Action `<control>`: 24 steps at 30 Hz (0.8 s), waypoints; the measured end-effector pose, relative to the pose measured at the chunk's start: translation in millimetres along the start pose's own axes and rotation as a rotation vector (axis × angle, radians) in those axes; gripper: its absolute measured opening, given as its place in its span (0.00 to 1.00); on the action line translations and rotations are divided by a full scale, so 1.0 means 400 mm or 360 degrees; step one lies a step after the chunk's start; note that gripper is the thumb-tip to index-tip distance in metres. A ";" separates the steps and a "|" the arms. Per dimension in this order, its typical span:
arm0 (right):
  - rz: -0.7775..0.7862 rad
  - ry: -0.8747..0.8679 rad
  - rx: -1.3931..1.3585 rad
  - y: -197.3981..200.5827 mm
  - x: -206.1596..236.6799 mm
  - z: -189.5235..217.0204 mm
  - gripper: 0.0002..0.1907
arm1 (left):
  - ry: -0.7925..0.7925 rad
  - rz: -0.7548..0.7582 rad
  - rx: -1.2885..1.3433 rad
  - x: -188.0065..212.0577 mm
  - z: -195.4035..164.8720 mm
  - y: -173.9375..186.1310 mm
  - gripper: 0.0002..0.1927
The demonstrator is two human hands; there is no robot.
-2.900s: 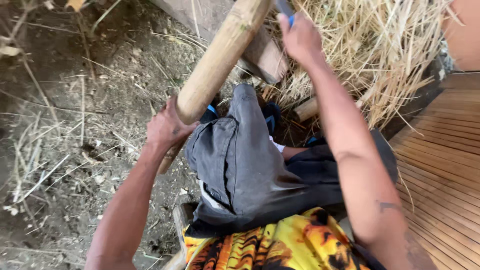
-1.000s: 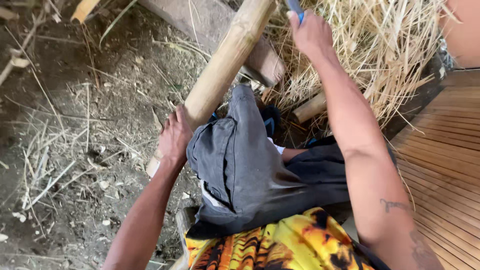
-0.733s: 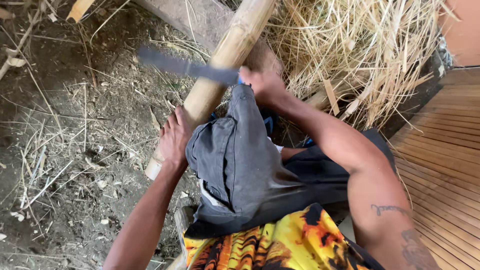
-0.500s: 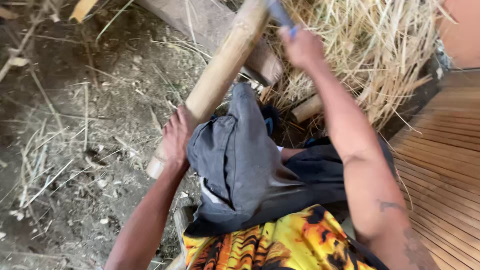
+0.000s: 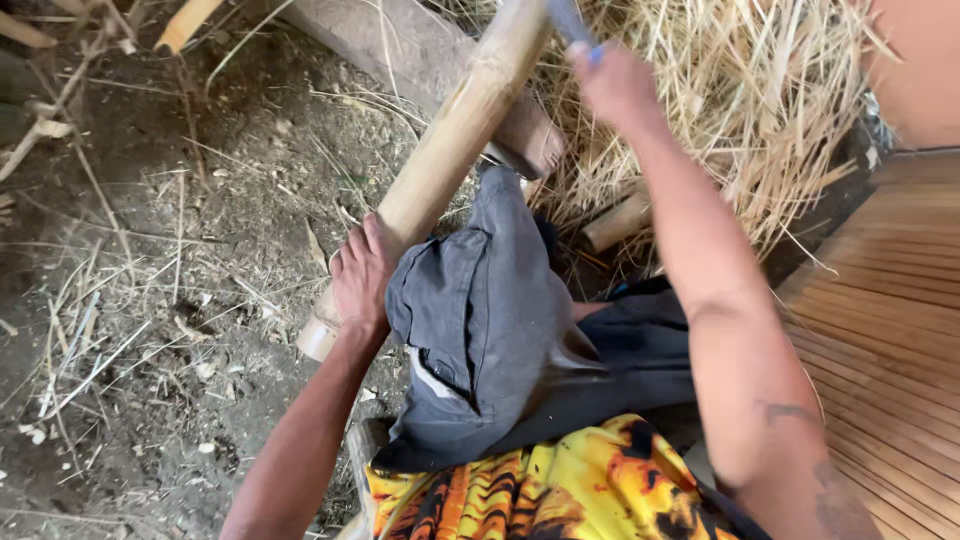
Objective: The person walks through an outdoor yard, picks up a bamboo pole, and uses a machete to shave its surface. The person repeatedly strikes the bamboo pole against a wooden block while scraping it with the machete.
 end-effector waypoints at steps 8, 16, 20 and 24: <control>0.0018 0.0201 0.0320 -0.085 -0.003 -0.060 0.28 | 0.0088 0.0005 -0.0114 -0.059 0.081 0.117 0.58; 0.0209 0.0238 0.0025 -0.219 0.077 0.086 0.27 | 0.0306 0.0567 0.0330 -0.085 0.085 0.208 0.53; -0.0245 0.1316 0.0360 -0.280 0.214 0.193 0.29 | 0.0256 0.0559 0.0205 -0.093 0.090 0.187 0.49; 0.0023 0.0794 0.0253 -0.220 0.105 0.133 0.25 | 0.0202 0.0492 0.0110 -0.101 0.084 0.177 0.51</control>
Point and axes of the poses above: each hand's wrist, its own x-axis away from the middle knuckle, its own y-axis out of the back of the hand, z = x × y, the point moved 2 cm from there along -x, towards the middle knuckle, and after that the axes turned 1 degree about z, right-handed, at the moved point
